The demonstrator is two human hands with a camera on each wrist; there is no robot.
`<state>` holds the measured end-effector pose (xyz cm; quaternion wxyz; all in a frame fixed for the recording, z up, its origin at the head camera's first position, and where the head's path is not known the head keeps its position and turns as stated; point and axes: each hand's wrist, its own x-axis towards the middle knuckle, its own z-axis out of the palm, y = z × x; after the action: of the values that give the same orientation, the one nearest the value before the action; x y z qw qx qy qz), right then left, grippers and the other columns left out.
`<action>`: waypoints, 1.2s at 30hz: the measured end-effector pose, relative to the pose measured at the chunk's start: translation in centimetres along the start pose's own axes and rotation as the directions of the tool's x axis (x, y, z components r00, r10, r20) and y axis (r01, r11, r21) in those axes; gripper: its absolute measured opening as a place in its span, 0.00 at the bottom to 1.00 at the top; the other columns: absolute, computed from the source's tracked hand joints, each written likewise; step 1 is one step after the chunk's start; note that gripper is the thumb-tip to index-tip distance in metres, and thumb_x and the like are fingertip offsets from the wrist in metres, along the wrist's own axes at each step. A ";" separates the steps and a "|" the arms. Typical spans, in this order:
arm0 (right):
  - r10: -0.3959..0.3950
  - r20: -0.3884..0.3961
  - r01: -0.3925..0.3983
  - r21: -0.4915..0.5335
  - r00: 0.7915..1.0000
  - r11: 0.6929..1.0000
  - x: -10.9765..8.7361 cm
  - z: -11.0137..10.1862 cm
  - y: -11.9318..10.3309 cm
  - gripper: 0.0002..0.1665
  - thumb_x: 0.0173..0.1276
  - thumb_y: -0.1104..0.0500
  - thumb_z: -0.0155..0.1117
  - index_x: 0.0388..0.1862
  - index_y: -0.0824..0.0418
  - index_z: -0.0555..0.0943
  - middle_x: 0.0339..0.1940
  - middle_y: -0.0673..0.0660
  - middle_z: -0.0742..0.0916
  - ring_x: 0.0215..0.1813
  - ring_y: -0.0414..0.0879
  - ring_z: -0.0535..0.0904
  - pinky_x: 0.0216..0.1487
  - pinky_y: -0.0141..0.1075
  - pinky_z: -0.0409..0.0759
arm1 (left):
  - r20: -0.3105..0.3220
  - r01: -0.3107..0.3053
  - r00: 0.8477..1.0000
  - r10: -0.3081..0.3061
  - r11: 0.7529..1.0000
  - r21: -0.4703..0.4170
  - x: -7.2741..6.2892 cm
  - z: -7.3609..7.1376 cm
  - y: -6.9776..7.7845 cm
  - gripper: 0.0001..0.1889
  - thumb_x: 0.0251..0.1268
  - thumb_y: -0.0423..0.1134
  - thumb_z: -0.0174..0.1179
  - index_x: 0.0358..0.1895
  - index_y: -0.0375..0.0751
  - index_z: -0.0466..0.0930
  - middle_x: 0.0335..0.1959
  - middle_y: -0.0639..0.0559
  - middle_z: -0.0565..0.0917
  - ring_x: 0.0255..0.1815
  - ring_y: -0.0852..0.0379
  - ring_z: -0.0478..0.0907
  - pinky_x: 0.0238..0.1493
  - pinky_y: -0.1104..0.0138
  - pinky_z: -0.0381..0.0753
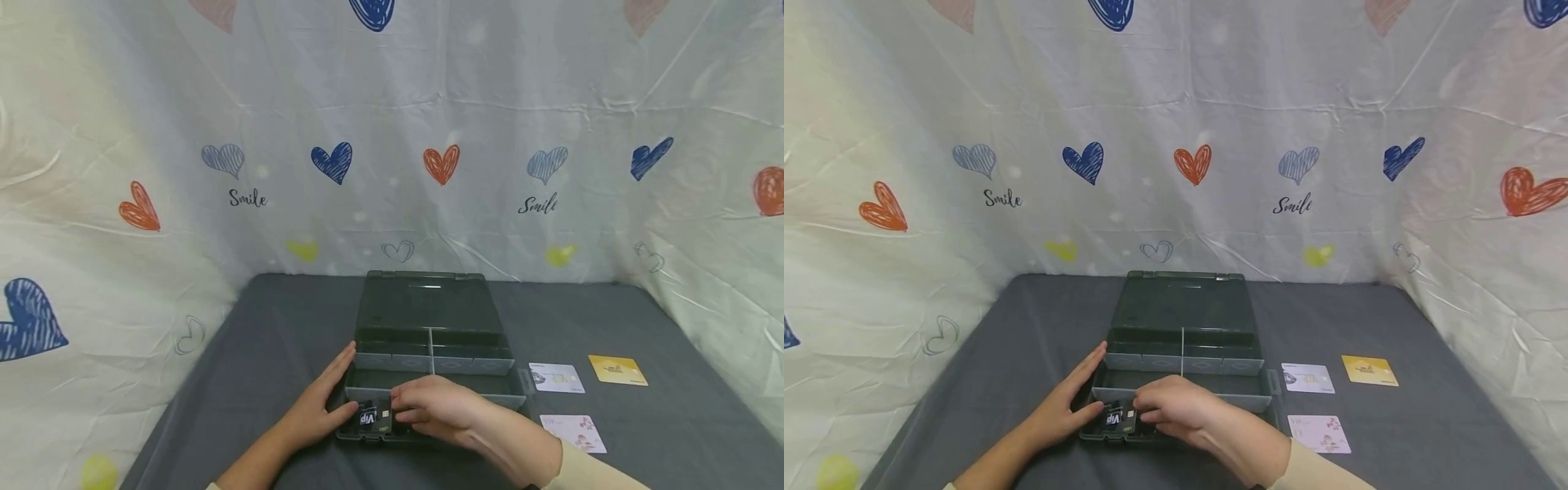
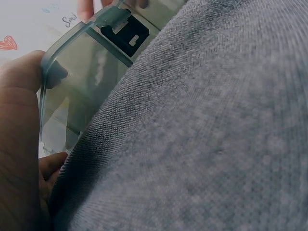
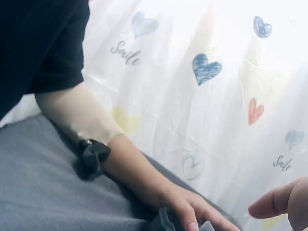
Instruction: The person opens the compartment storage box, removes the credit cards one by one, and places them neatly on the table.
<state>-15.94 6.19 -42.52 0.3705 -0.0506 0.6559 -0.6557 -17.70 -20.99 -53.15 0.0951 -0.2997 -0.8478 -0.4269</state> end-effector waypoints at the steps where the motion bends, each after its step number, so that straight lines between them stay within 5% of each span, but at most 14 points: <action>1: -0.011 0.002 0.011 -0.003 1.000 1.000 0.1 0.0 0.0 0.32 0.74 0.60 0.60 0.69 0.80 0.69 0.68 0.69 0.76 0.63 0.62 0.78 0.72 0.67 0.56 | 0.002 0.002 1.000 -0.002 1.000 0.004 0.0 0.0 0.0 0.43 0.69 0.41 0.66 0.82 0.36 0.53 0.83 0.43 0.54 0.82 0.46 0.51 0.74 0.75 0.47; 11: -0.144 0.000 0.144 -0.075 0.990 0.987 2.2 1.3 1.4 0.27 0.78 0.61 0.61 0.68 0.76 0.72 0.53 0.61 0.87 0.52 0.57 0.87 0.54 0.51 0.83 | 0.031 0.029 0.999 -0.030 0.999 0.015 0.0 0.2 -0.2 0.43 0.72 0.45 0.64 0.83 0.40 0.50 0.84 0.45 0.52 0.83 0.50 0.49 0.75 0.74 0.47; 25: -0.188 -0.059 0.179 -0.126 0.980 0.976 3.0 1.1 1.5 0.24 0.67 0.67 0.68 0.60 0.73 0.77 0.38 0.61 0.91 0.35 0.49 0.89 0.38 0.42 0.88 | 0.002 0.000 1.000 0.000 1.000 0.011 0.0 0.1 0.2 0.35 0.79 0.39 0.55 0.83 0.39 0.52 0.83 0.44 0.53 0.82 0.44 0.51 0.75 0.74 0.46; 36: -0.235 -0.087 0.223 -0.129 0.968 0.966 0.9 -1.9 1.1 0.27 0.66 0.66 0.68 0.62 0.75 0.77 0.35 0.58 0.91 0.32 0.46 0.87 0.38 0.43 0.88 | 0.001 -0.009 1.000 0.009 1.000 -0.023 0.0 0.0 0.5 0.32 0.80 0.34 0.51 0.82 0.37 0.53 0.83 0.43 0.53 0.82 0.43 0.49 0.74 0.77 0.44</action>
<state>-17.14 7.39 -44.15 0.2547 -0.1149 0.7013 -0.6558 -17.38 -20.78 -52.79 0.0931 -0.3047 -0.8417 -0.4358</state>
